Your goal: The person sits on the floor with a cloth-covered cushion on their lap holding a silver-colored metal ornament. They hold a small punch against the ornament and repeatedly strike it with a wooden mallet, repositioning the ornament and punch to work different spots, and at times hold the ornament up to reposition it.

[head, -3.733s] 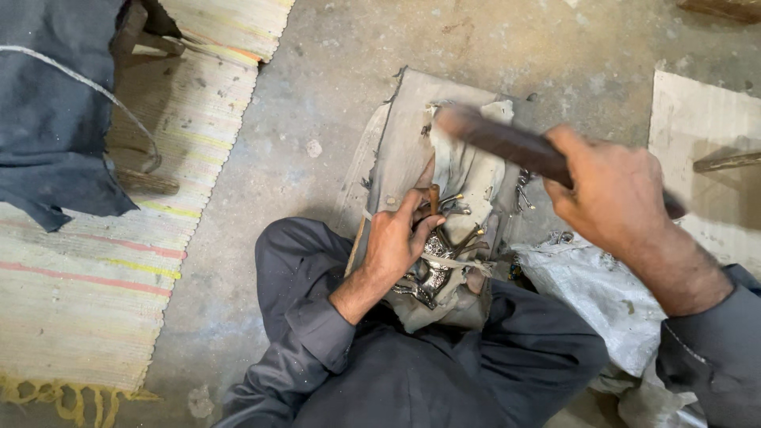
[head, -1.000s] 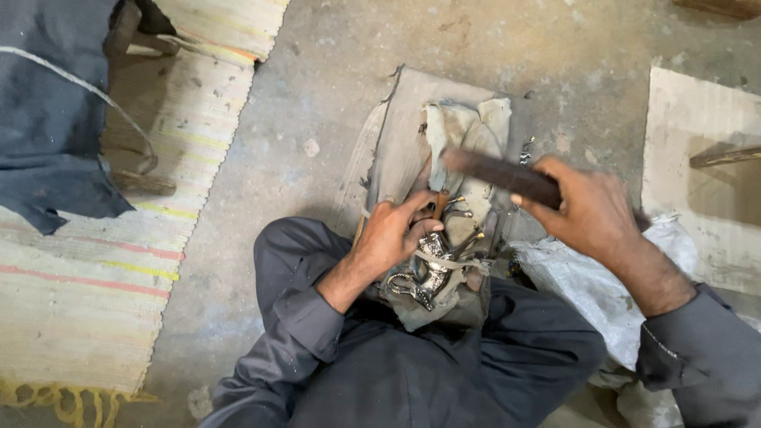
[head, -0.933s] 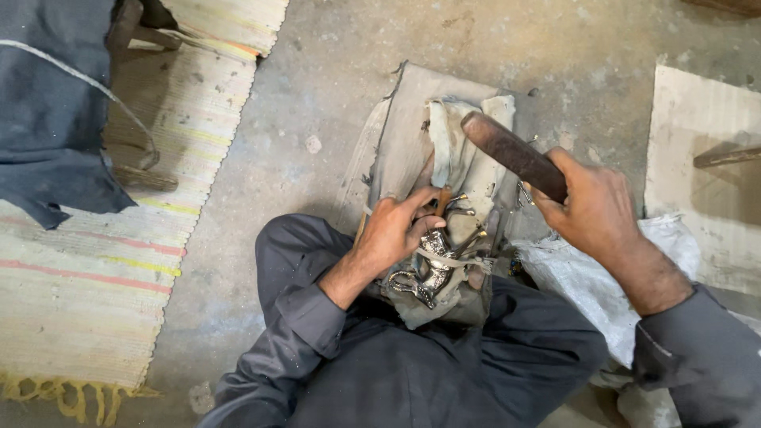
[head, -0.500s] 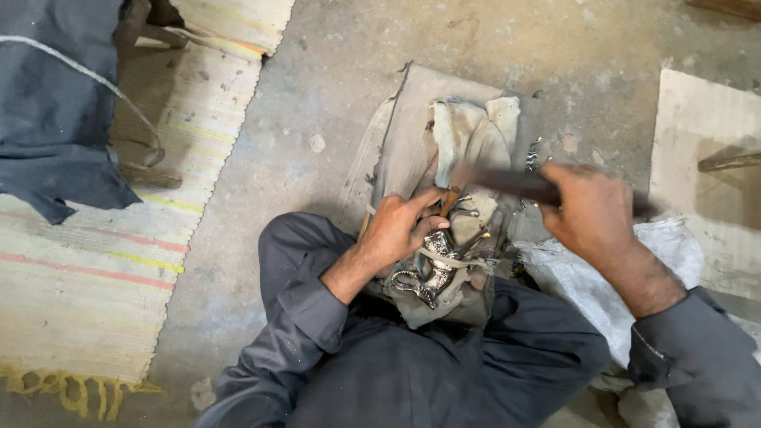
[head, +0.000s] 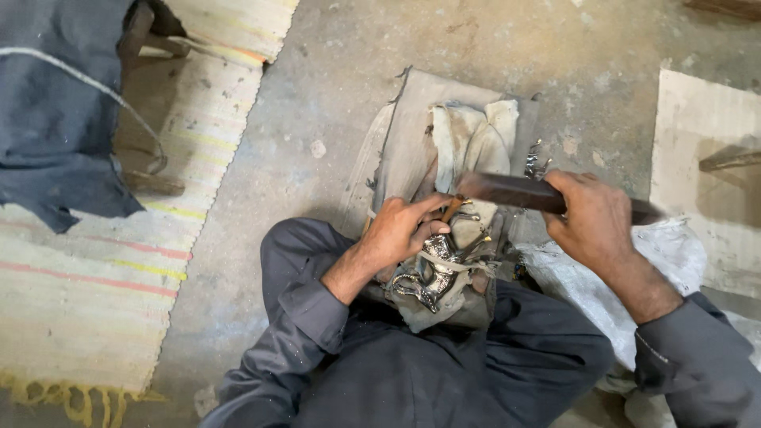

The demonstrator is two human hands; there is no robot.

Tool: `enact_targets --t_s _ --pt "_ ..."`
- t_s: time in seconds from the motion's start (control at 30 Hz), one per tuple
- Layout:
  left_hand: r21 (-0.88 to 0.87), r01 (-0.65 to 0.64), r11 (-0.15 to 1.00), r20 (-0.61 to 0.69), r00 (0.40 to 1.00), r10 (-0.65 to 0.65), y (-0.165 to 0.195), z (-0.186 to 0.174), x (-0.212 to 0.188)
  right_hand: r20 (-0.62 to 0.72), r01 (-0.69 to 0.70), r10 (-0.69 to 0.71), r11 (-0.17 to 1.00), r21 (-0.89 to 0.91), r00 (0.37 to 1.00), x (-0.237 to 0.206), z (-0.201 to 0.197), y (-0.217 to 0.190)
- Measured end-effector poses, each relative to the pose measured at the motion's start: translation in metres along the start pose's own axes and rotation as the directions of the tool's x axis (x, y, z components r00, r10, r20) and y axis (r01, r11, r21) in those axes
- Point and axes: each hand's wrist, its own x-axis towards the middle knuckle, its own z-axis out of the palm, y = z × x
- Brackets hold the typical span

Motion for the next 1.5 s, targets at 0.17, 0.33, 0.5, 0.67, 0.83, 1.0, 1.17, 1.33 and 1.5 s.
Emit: enact_targets --t_s 0.17,0.33,0.5,0.67,0.83,1.0,1.17,1.33,1.5 --pt "-0.05 -0.086 0.995 -0.032 0.996 0.084 -0.003 -0.001 -0.004 -0.009 0.146 -0.149 0.979 -0.141 0.989 -0.004 -0.002 -0.002" --pt "-0.019 -0.05 0.999 -0.043 0.998 0.049 0.0 0.0 -0.013 0.032 -0.116 0.113 0.981 0.154 0.993 -0.005 -0.003 -0.005" --pt "0.005 0.058 0.998 0.024 0.998 -0.059 -0.003 0.001 -0.012 -0.089 0.137 -0.142 0.989 -0.055 0.986 -0.002 -0.008 -0.007" --pt "0.019 -0.064 0.998 -0.045 0.997 0.065 -0.008 0.004 -0.011 -0.022 0.182 -0.185 0.978 -0.105 0.983 -0.003 -0.015 -0.01" --pt "0.025 0.027 0.999 -0.035 0.999 -0.026 -0.006 0.002 -0.018 -0.036 0.156 -0.162 0.979 -0.134 0.986 -0.006 -0.015 -0.014" --pt "-0.05 -0.098 0.994 -0.131 0.987 0.091 -0.001 0.002 -0.018 -0.01 -0.01 0.011 0.999 0.046 1.0 -0.002 -0.014 -0.011" --pt "0.015 -0.02 1.0 -0.044 0.999 0.02 -0.008 0.004 -0.015 -0.06 0.099 -0.1 0.995 -0.015 0.993 -0.001 -0.015 -0.009" --pt "-0.009 -0.06 0.998 -0.054 0.997 0.06 -0.013 0.008 -0.015 -0.035 0.011 -0.012 1.0 -0.021 0.999 -0.006 -0.015 -0.009" --pt "-0.01 -0.02 1.0 -0.015 1.0 0.02 -0.014 0.007 -0.015 -0.047 0.114 -0.123 0.98 -0.164 0.991 -0.006 -0.012 -0.01"
